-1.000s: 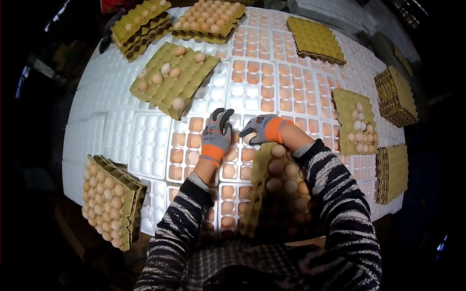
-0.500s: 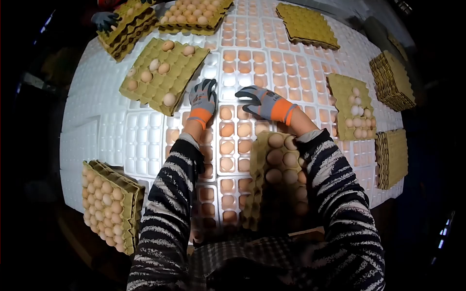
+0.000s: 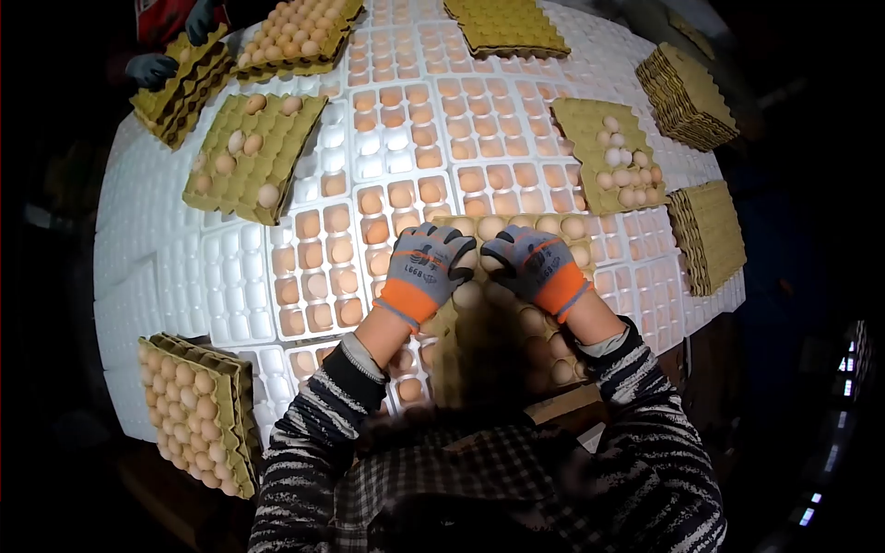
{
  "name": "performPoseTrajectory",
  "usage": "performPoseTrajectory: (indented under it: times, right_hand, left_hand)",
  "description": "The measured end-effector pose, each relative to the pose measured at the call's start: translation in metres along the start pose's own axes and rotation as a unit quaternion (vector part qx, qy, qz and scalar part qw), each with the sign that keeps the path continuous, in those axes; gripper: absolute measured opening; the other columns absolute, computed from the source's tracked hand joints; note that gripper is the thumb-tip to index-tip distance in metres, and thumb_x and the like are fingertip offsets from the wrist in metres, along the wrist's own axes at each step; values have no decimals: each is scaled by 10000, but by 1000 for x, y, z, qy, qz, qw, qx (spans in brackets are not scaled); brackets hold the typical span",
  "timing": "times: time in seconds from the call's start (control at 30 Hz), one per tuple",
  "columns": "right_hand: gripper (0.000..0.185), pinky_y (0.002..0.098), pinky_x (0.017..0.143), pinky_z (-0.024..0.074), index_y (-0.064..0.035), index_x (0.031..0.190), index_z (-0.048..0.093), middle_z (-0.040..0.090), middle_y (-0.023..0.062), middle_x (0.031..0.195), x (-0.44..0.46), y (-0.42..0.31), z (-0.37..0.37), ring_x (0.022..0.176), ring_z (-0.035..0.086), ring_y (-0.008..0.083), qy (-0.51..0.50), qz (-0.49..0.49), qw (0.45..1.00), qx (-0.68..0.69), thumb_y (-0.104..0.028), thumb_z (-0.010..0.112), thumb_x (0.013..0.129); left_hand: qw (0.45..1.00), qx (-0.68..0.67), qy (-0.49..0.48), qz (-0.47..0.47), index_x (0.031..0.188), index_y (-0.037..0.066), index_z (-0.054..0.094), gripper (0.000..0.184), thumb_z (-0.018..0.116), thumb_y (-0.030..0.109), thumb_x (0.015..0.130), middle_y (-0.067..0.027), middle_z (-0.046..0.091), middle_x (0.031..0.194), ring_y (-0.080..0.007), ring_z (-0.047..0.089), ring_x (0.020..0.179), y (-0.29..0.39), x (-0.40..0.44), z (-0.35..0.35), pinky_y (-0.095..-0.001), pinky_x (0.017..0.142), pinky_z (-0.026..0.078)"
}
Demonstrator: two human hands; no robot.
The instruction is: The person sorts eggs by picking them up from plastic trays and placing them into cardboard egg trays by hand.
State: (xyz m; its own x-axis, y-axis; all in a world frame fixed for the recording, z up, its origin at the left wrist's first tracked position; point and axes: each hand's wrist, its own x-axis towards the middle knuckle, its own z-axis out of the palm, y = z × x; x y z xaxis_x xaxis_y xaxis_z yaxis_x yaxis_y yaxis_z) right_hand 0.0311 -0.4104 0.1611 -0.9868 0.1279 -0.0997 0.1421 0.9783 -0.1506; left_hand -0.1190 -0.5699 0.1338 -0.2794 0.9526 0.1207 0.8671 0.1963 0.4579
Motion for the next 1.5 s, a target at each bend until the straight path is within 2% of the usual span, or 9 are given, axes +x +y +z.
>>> performPoseTrajectory:
  times: [0.2, 0.27, 0.33, 0.53, 0.67, 0.8, 0.93, 1.17, 1.5]
  right_hand:
    - [376, 374, 805, 541, -134, 1121, 636, 635, 104, 1115, -44, 24, -36, 950, 650, 276, 41, 137, 803, 578, -295, 737, 796]
    - [399, 357, 791, 540, -129, 1136, 638, 663, 109, 1057, -49, 4, -42, 931, 656, 283, 50, 162, 734, 658, -269, 753, 781]
    - [386, 398, 826, 539, -142, 1146, 624, 631, 98, 1119, -45, 10, -8, 982, 642, 300, 96, -70, 966, 232, -258, 733, 795]
    - [342, 374, 750, 546, -180, 1147, 637, 659, 73, 1034, -48, -5, -8, 934, 658, 262, 17, 6, 992, 121, -235, 713, 818]
    - [427, 268, 824, 531, -39, 1237, 634, 688, 56, 1064, -42, 32, -47, 995, 634, 127, 52, 113, 713, 690, -232, 707, 863]
    - [493, 385, 850, 537, -171, 1255, 634, 568, 123, 1263, 11, 41, -38, 1046, 640, 261, 42, 20, 990, 131, -330, 742, 801]
    - [530, 423, 839, 529, -232, 1238, 644, 497, 82, 1335, 49, 9, -31, 1061, 629, 284, -111, 60, 981, -146, -436, 759, 762]
    - [547, 396, 928, 500, -245, 1192, 674, 584, 82, 1246, 102, 56, -56, 1115, 611, 267, -89, 57, 984, 142, -555, 713, 742]
    - [492, 415, 908, 525, -243, 1279, 617, 517, 124, 1333, 262, 12, 21, 1119, 629, 303, -122, 20, 990, -69, -472, 653, 845]
  left_hand:
    - [771, -621, 73, -116, 1266, 32, 579, 434, 616, 147, 849, -67, 592, 1169, -184, 606, 1037, -17, -30, -16, -360, 932, 502]
    - [850, -513, -9, -118, 1243, 113, 613, 466, 673, 267, 807, -94, 574, 1122, -223, 584, 1092, -14, -36, -25, -339, 948, 488]
    - [975, -197, -63, -79, 1227, 149, 622, 485, 705, 373, 805, -125, 563, 1157, -279, 578, 1114, 18, -35, -17, -377, 958, 487]
    - [984, -39, -136, -111, 1155, 168, 674, 454, 759, 414, 782, -60, 627, 1156, -214, 612, 1078, 16, -26, -14, -380, 909, 504]
    - [765, -605, 5, -221, 1190, 47, 634, 377, 700, 42, 819, -37, 683, 942, -75, 616, 755, -9, -23, -34, -239, 592, 519]
    - [984, -165, 62, 18, 1273, 174, 603, 471, 699, 173, 813, -80, 584, 1266, -250, 633, 1023, -42, 17, -14, -359, 876, 542]
    - [973, 138, -137, -121, 1247, 276, 629, 530, 795, 348, 748, -50, 424, 1480, -324, 595, 1154, 9, 47, -22, -445, 896, 553]
    - [816, -476, 188, -267, 1121, 75, 696, 491, 873, 151, 670, -42, 677, 1053, -177, 636, 969, -81, 17, -4, -306, 900, 526]
    - [950, -45, 150, -271, 1178, 205, 675, 473, 799, 219, 722, -82, 537, 1322, -300, 590, 1122, -177, 51, 1, -388, 971, 484]
